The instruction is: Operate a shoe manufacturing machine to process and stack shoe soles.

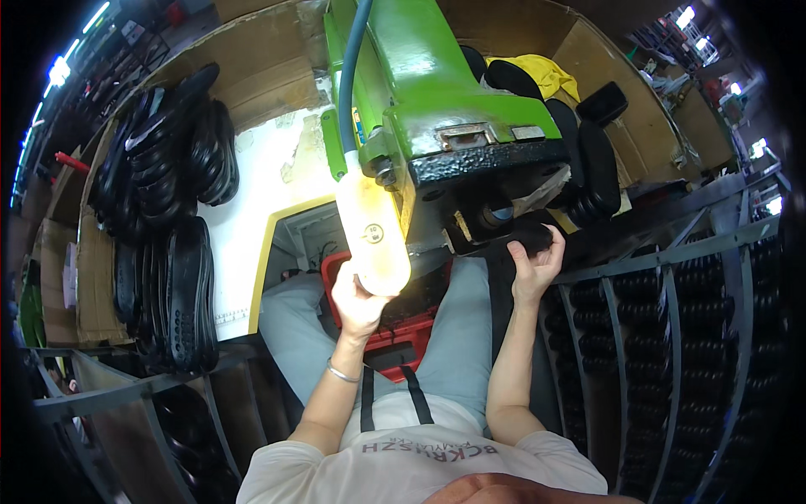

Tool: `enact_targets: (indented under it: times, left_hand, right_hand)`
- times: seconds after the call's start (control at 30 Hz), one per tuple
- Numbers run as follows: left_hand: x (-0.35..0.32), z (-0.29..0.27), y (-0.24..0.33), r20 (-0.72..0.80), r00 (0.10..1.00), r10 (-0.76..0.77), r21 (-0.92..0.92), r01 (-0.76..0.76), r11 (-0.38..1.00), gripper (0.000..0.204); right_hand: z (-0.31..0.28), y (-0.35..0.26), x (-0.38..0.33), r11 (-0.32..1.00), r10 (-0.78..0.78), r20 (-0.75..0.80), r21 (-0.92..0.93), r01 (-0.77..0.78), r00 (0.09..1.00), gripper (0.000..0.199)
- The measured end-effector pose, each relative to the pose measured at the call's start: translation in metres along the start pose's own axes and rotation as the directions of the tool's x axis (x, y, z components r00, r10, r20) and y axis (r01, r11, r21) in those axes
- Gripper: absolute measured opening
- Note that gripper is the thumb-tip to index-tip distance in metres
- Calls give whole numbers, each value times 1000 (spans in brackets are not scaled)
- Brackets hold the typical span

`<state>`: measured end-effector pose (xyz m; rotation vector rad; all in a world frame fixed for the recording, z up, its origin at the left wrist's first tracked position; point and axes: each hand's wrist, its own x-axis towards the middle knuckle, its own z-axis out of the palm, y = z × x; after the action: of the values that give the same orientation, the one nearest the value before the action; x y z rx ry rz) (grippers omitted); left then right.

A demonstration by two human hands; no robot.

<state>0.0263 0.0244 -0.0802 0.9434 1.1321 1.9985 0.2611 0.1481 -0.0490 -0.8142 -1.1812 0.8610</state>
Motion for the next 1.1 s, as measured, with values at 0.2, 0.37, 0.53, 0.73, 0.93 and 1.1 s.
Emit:
enact_targets:
  times: [0.2, 0.37, 0.53, 0.73, 0.93, 1.1]
  left_hand:
    - [-11, -49, 34, -100, 992, -78, -300, 45, 953, 52]
    - [-33, -76, 52, -74, 996, 44, 19, -43, 999, 40]
    - [-58, -6, 72, 539, 799, 267, 375, -511, 773, 33]
    - [-61, 48, 37, 467, 753, 464, 285, -625, 727, 52]
    - [0, -81, 100, 287, 900, 327, 956, -249, -153, 48]
    - [-14, -193, 167, -333, 938, 99, 605, 294, -740, 69]
  right_hand:
    - [42, -7, -23, 993, 27, 169, 109, -46, 985, 61]
    - [64, -8, -42, 983, 83, 254, 136, -121, 964, 82]
    - [60, -71, -85, 663, 605, 314, 310, -682, 731, 67]
    - [0, -118, -33, 927, 353, 169, 68, -368, 920, 64]
    - [-46, -71, 146, 940, 319, 117, 88, -330, 940, 40]
    - [-84, 34, 230, 766, 201, -123, -599, -234, 972, 47]
